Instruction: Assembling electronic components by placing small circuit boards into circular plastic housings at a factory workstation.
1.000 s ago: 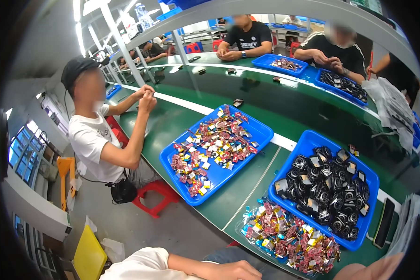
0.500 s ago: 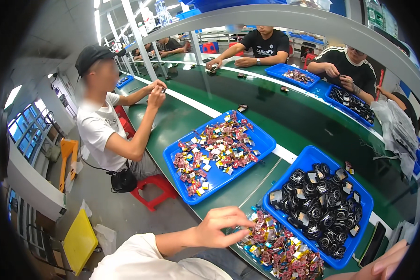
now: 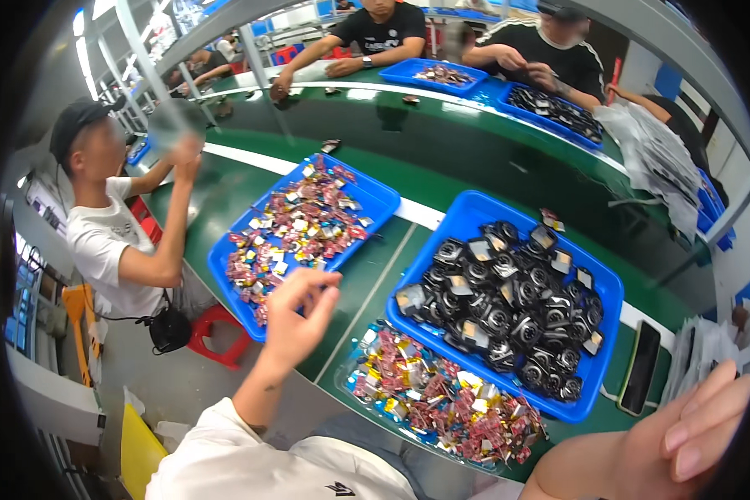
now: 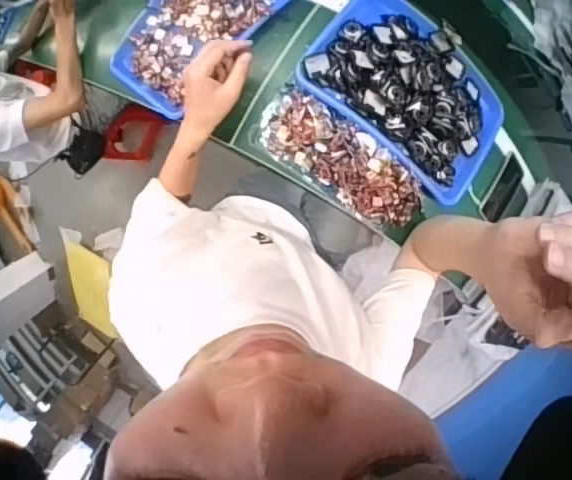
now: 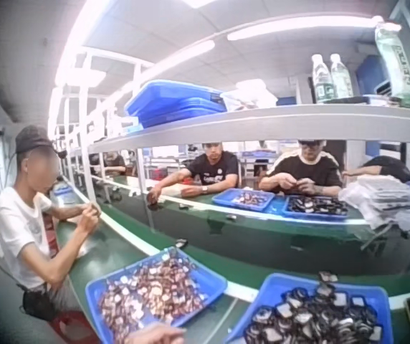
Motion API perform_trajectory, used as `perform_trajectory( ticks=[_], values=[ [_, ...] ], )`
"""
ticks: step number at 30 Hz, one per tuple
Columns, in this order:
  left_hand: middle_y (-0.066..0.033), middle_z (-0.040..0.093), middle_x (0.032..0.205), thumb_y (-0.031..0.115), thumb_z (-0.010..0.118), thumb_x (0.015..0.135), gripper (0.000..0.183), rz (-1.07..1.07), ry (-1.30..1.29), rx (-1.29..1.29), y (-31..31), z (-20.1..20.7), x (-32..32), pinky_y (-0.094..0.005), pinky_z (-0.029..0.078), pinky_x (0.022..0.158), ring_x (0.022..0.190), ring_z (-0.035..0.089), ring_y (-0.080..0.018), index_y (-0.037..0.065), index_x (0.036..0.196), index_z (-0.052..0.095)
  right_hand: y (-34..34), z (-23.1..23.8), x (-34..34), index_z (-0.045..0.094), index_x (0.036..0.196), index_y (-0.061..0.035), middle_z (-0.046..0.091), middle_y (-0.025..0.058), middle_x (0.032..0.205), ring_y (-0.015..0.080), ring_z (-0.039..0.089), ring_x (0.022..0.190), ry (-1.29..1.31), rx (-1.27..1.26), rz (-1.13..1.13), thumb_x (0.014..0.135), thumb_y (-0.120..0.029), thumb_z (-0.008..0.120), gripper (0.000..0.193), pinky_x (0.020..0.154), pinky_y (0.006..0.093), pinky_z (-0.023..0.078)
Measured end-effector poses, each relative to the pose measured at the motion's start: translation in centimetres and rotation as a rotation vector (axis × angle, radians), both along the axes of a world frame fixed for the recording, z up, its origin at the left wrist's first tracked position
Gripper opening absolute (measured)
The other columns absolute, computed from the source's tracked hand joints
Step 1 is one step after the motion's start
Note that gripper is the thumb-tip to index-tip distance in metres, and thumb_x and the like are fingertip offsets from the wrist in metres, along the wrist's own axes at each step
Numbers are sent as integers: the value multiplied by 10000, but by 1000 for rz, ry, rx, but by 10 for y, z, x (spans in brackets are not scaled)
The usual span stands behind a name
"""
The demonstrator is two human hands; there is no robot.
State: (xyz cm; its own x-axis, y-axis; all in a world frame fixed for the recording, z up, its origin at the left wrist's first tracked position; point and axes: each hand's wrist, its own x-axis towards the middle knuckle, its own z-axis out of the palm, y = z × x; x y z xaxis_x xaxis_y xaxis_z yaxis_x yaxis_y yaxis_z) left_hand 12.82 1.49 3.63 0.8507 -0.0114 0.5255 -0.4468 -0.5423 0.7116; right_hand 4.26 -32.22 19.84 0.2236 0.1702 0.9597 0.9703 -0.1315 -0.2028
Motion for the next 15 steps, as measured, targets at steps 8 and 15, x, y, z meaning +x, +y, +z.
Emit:
perform_trajectory(
  ticks=[8,15],
  values=[
    [-90,645,848,78,678,815,166,-196,90,113,-24,9,17,-309,446,552,548,535,-149,12,967,690,10,1,3,515,945,-8,559,144,680,209,487,527,-18,67,7,1031,-382,247,468,498,297,374],
    [-95,628,823,81,665,829,157,-199,145,173,-27,8,10,-316,441,531,527,542,-159,13,968,692,8,2,9,517,928,14,581,168,674,199,510,502,28,-31,-16,1045,-339,222,475,485,274,426]
  ],
)
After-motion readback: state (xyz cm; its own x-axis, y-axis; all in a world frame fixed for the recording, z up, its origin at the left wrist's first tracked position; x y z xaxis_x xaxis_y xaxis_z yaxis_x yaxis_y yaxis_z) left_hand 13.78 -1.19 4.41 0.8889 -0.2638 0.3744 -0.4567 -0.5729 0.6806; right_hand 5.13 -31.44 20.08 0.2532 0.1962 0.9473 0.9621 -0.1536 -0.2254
